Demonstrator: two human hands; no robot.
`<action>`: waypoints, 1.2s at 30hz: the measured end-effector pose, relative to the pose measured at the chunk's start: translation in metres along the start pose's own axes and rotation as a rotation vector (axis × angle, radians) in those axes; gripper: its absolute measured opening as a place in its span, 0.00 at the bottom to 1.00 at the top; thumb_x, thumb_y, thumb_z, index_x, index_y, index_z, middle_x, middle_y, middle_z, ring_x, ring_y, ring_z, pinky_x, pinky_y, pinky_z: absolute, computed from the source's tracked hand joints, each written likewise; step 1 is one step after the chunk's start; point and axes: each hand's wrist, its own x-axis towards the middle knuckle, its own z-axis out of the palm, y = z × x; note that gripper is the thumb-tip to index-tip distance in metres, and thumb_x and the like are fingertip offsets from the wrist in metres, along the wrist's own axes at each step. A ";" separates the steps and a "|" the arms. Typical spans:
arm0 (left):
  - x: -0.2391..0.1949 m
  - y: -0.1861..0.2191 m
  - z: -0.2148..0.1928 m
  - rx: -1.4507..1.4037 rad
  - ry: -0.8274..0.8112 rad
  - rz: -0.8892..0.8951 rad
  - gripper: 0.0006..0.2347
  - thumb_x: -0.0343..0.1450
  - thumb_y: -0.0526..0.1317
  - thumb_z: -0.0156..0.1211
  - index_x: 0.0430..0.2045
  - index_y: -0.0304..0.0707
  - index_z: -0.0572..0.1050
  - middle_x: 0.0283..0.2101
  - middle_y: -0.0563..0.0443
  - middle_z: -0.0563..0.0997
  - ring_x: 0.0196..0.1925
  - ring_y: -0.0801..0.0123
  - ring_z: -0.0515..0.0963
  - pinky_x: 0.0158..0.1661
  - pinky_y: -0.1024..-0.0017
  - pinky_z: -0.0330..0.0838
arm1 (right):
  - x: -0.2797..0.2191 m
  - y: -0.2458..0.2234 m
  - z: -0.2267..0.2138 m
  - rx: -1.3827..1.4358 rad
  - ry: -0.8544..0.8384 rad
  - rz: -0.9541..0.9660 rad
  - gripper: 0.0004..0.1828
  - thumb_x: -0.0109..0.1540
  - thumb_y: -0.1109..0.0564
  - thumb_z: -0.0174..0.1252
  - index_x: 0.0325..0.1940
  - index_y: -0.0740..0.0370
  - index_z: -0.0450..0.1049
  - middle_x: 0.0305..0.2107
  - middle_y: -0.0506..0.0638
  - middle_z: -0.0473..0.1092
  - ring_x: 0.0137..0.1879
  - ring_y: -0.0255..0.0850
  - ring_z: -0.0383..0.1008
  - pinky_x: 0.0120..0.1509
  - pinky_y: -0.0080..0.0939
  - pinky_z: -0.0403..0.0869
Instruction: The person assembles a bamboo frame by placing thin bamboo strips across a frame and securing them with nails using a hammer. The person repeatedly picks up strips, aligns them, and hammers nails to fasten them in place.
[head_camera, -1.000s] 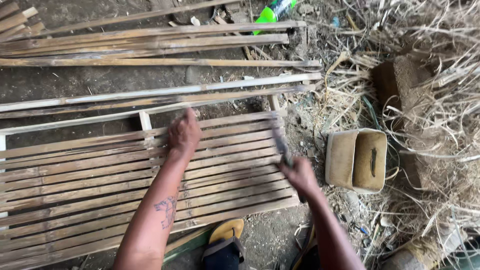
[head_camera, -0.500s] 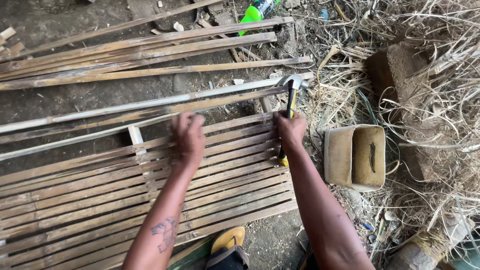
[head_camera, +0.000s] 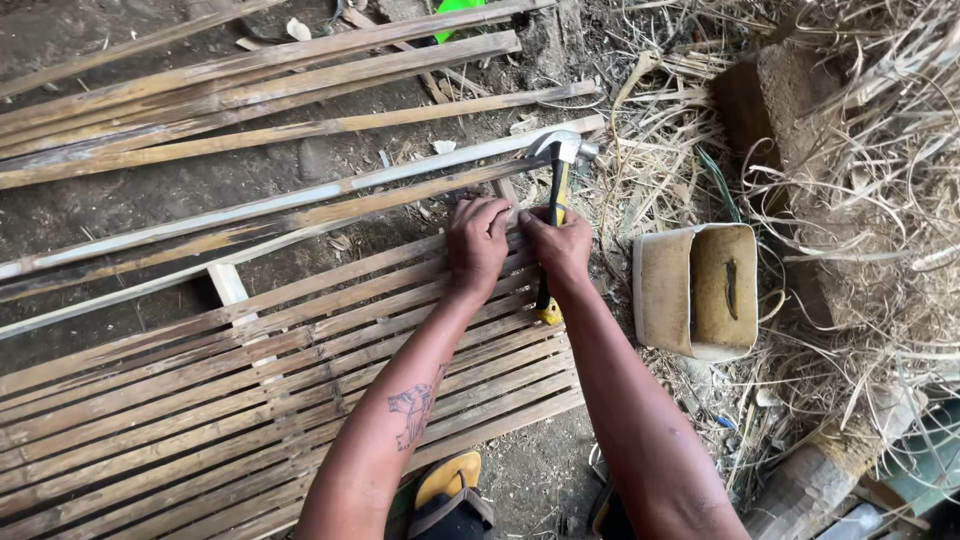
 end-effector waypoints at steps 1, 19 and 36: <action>0.000 0.001 0.000 0.006 -0.020 -0.002 0.06 0.68 0.31 0.64 0.36 0.38 0.82 0.39 0.49 0.84 0.43 0.57 0.79 0.46 0.63 0.73 | -0.003 -0.006 -0.003 -0.019 -0.001 0.023 0.13 0.60 0.59 0.69 0.44 0.70 0.78 0.25 0.46 0.74 0.26 0.30 0.67 0.29 0.33 0.66; 0.013 -0.019 0.021 0.502 -0.495 -0.033 0.07 0.81 0.36 0.43 0.39 0.37 0.71 0.31 0.46 0.75 0.34 0.63 0.75 0.41 0.61 0.74 | -0.155 -0.001 -0.086 -0.093 -0.055 0.236 0.09 0.64 0.56 0.57 0.44 0.64 0.72 0.17 0.44 0.63 0.20 0.33 0.62 0.23 0.36 0.63; 0.004 -0.025 0.014 0.364 -0.280 -0.013 0.04 0.76 0.33 0.49 0.39 0.38 0.72 0.36 0.46 0.82 0.39 0.62 0.79 0.45 0.61 0.73 | -0.169 -0.007 -0.071 -0.551 -0.032 0.025 0.20 0.71 0.44 0.48 0.39 0.63 0.68 0.17 0.55 0.68 0.20 0.44 0.66 0.25 0.51 0.65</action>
